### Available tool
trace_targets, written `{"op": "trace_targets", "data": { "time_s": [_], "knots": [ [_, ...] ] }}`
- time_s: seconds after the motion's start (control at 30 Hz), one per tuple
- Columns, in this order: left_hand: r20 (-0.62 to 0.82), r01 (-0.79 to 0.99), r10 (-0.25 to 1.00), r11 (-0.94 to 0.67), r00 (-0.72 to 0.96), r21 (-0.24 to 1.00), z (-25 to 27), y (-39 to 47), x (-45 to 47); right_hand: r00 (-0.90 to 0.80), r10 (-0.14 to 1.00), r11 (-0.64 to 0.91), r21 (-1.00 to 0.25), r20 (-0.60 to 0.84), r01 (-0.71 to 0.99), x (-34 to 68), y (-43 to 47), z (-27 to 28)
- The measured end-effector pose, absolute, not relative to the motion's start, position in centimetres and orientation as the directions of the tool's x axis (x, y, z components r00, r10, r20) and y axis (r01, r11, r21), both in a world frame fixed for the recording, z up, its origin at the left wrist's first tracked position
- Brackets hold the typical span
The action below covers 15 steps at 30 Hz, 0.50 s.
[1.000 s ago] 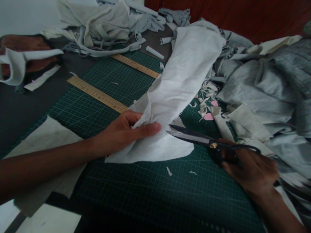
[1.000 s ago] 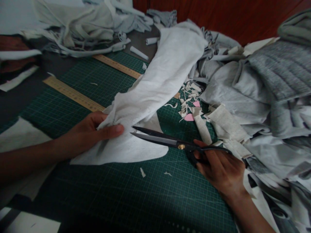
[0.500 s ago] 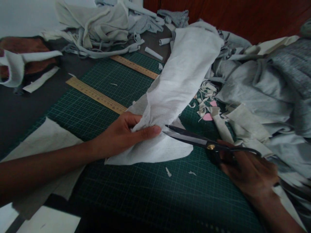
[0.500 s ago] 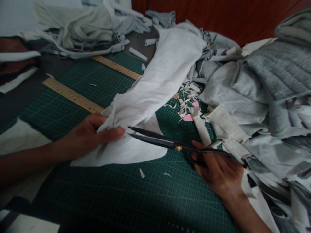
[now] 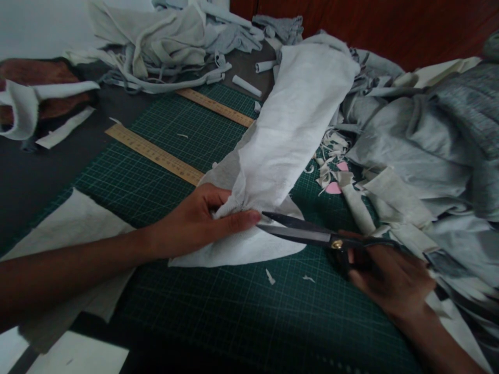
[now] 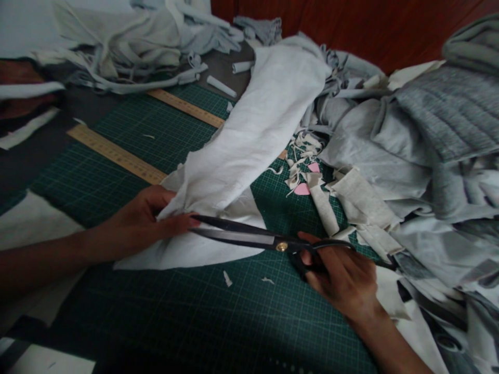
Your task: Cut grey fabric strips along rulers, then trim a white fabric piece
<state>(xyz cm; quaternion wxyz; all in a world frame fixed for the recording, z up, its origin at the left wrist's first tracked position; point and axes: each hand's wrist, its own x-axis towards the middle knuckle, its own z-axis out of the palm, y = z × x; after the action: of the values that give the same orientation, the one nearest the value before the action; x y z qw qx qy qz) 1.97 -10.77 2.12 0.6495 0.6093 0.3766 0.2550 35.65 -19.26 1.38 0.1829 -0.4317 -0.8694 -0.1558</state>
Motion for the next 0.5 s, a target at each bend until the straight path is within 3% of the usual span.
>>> {"op": "trace_targets", "data": {
  "time_s": [0.13,0.3,0.5],
  "knots": [
    [-0.160,0.141,0.804,0.096,0.573,0.985,1.97,-10.83,1.99,-0.572,0.689,0.580,0.134,0.446,0.803,35.57,-19.39,1.09],
    [-0.246,0.147,0.849,0.199,0.467,0.969,2.36,-10.92,2.21,-0.523,0.691,0.549,0.108,0.500,0.829,35.87,-19.03,1.16],
    [-0.279,0.060,0.846,0.283,0.455,0.957,2.58,-11.02,2.49,-0.535,0.685,0.552,0.127,0.495,0.824,35.05,-18.49,1.78]
  ]
}}
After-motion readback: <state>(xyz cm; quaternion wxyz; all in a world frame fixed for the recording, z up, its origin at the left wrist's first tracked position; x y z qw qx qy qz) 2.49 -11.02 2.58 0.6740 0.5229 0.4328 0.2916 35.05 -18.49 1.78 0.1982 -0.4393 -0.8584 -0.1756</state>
